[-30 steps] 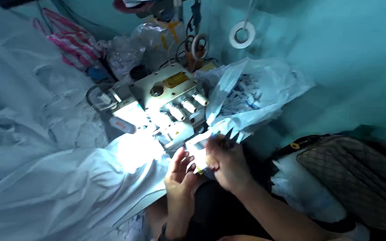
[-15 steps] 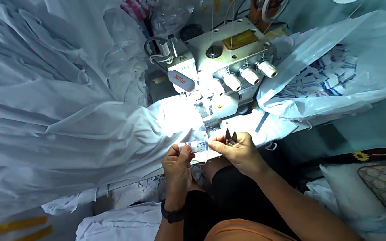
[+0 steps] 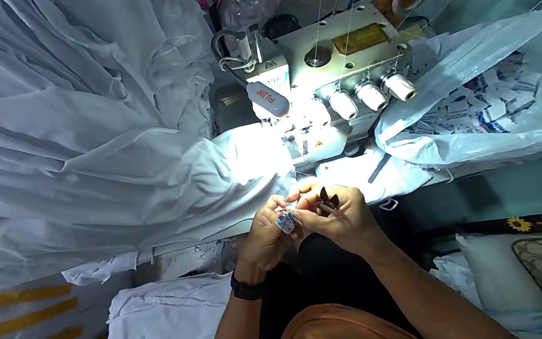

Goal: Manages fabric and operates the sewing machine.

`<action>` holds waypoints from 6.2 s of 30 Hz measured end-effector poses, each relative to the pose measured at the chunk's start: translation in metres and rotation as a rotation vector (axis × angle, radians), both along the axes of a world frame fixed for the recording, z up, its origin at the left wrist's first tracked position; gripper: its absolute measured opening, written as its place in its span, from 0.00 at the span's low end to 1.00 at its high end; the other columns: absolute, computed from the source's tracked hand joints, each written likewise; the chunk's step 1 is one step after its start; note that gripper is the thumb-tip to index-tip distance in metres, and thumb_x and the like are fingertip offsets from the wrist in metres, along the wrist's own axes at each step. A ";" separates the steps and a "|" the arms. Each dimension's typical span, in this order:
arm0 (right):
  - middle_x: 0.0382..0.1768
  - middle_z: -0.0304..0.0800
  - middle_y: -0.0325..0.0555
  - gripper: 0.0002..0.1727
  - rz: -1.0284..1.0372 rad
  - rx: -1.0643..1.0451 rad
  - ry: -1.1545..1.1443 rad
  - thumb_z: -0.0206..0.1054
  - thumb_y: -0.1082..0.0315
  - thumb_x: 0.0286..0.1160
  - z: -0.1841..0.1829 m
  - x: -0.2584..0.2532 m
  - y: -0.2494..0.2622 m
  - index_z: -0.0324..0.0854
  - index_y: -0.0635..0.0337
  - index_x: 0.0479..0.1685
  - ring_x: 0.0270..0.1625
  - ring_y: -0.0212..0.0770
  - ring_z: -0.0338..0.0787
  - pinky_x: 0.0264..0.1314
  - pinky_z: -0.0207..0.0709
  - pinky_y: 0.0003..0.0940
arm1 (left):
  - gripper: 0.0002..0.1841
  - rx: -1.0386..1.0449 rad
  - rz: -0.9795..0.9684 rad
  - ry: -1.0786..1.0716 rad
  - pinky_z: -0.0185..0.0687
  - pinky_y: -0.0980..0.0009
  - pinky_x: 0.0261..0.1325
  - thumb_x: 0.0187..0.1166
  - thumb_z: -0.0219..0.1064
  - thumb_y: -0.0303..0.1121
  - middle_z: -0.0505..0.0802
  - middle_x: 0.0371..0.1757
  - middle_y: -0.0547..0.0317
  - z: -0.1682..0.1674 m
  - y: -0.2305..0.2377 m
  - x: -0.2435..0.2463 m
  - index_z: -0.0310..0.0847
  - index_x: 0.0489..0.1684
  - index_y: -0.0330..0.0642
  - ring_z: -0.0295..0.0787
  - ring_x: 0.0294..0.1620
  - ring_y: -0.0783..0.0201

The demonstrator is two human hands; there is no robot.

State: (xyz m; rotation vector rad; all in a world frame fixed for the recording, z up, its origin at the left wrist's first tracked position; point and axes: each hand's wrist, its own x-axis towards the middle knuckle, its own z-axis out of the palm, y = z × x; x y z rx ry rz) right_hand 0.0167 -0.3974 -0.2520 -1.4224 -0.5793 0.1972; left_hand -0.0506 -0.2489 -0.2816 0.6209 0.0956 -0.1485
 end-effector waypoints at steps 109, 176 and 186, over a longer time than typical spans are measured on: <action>0.30 0.96 0.44 0.14 -0.424 -0.665 -1.001 0.60 0.68 0.75 -0.037 0.043 0.024 0.94 0.53 0.31 0.22 0.42 0.82 0.24 0.65 0.34 | 0.09 1.983 0.514 -0.349 0.68 0.43 0.81 0.65 0.73 0.34 0.98 0.51 0.57 0.019 0.052 0.083 0.98 0.37 0.46 0.90 0.68 0.58; 0.32 0.92 0.50 0.11 -0.370 -0.360 -0.274 0.66 0.70 0.74 -0.004 0.041 0.061 0.92 0.67 0.37 0.35 0.33 0.88 0.44 0.80 0.26 | 0.17 1.855 0.385 -0.504 0.85 0.66 0.58 0.70 0.60 0.17 0.94 0.59 0.50 0.071 0.114 0.060 0.91 0.53 0.33 0.92 0.56 0.66; 0.20 0.80 0.28 0.06 0.088 -0.135 0.288 0.66 0.71 0.77 0.026 0.046 0.072 0.88 0.60 0.36 0.17 0.18 0.71 0.23 0.67 0.15 | 0.18 1.856 0.350 -0.556 0.77 0.53 0.65 0.68 0.62 0.18 0.93 0.62 0.56 0.076 0.102 0.046 0.91 0.54 0.36 0.89 0.61 0.66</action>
